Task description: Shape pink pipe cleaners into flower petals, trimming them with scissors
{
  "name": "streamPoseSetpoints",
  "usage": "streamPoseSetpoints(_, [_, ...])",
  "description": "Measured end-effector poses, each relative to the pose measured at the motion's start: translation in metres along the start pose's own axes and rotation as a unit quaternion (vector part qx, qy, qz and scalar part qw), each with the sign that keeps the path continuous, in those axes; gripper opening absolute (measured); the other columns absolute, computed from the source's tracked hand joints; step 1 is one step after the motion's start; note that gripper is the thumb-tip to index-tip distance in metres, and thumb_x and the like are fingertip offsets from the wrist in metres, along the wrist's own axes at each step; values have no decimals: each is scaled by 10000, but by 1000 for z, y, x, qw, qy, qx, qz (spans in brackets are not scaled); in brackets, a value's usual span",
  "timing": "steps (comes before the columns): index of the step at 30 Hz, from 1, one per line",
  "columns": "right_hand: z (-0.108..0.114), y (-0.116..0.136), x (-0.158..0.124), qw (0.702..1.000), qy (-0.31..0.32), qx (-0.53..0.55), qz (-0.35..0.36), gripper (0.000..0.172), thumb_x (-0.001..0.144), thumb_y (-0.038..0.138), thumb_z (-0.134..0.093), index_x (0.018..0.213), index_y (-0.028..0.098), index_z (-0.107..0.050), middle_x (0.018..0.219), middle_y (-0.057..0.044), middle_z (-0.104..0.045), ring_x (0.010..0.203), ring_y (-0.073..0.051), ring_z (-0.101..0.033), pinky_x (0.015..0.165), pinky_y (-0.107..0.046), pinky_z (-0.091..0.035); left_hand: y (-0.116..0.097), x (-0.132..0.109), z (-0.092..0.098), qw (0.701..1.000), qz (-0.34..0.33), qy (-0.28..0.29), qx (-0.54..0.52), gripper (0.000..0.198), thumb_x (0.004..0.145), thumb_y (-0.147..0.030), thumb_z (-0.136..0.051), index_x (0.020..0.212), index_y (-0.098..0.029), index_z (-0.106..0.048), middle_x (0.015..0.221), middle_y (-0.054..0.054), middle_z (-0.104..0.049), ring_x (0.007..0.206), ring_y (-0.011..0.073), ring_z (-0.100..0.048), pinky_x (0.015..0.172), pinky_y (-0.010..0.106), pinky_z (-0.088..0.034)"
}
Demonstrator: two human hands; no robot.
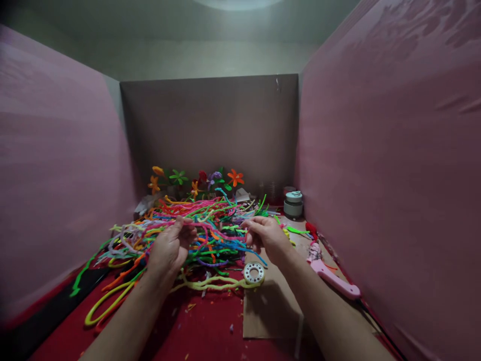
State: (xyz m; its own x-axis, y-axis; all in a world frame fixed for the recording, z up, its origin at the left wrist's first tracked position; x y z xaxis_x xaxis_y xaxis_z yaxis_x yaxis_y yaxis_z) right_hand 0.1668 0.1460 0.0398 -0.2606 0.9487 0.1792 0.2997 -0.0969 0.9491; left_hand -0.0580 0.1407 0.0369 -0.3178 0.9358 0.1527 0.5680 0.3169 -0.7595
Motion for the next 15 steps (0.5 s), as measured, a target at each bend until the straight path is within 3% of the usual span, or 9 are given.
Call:
streamPoseSetpoints(3, [6, 4, 0, 998, -21, -61, 11, 265, 725, 347, -604, 869, 124, -608, 614, -10, -636, 273, -2, -269, 280, -159, -150, -10, -2, -6, 1000, -15, 23, 6, 192, 663, -276, -678, 602, -111, -599, 496, -1, -582, 479, 98, -554, 469, 192, -444])
streamPoseSetpoints(5, [5, 5, -2, 997, -35, -71, 14, 282, 714, 358, -619, 883, 132, -618, 729, -24, -652, 350, -13, -383, 331, -155, -269, -14, -4, -11, 999, -21, 48, 14, 199, 655, -288, -683, 603, -115, -600, 508, -1, -579, 496, 101, -555, 470, 194, -440])
streamPoseSetpoints(7, [-14, -8, -6, 996, 27, -77, -28, 308, 733, 391, -602, 866, 115, -633, 795, -64, -656, 544, -77, -551, 475, -185, -409, -16, -7, -16, 997, -26, 72, 25, 205, 660, -298, -679, 606, -115, -604, 514, 0, -574, 504, 102, -554, 471, 197, -437])
streamPoseSetpoints(10, [-56, -40, -24, 971, 188, -29, -146, 414, 796, 465, -499, 916, 86, -616, 757, -109, -657, 606, -138, -604, 534, -249, -437, -17, -12, -21, 994, -36, 97, 44, 212, 682, -309, -662, 620, -112, -614, 529, 6, -575, 506, 100, -550, 470, 198, -431])
streamPoseSetpoints(13, [-83, -62, -47, 924, 288, 41, -248, 344, 788, 367, -545, 936, 61, -601, 558, -23, -573, 411, -77, -485, 429, -211, -357, -18, -13, -24, 991, -46, 110, 63, 217, 703, -315, -645, 640, -109, -621, 531, 9, -576, 490, 99, -541, 463, 203, -427])
streamPoseSetpoints(15, [-86, -69, -51, 914, 286, 81, -276, 266, 777, 302, -564, 904, 71, -599, 450, 64, -421, 336, -26, -302, 367, -172, -251, -20, -11, -22, 991, -55, 102, 64, 207, 711, -303, -642, 653, -106, -623, 546, 12, -585, 498, 101, -547, 476, 208, -435])
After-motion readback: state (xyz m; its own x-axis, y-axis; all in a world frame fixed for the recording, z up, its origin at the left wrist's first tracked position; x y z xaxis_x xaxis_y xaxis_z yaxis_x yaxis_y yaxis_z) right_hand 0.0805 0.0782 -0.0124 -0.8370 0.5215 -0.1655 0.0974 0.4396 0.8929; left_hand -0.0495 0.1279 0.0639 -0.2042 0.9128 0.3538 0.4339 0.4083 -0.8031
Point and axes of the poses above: each hand's wrist, its own x-axis towards the middle knuckle, its own z-axis out of the back of the hand, y = z × x, the point moved 10 cm from there along x, towards the middle knuckle
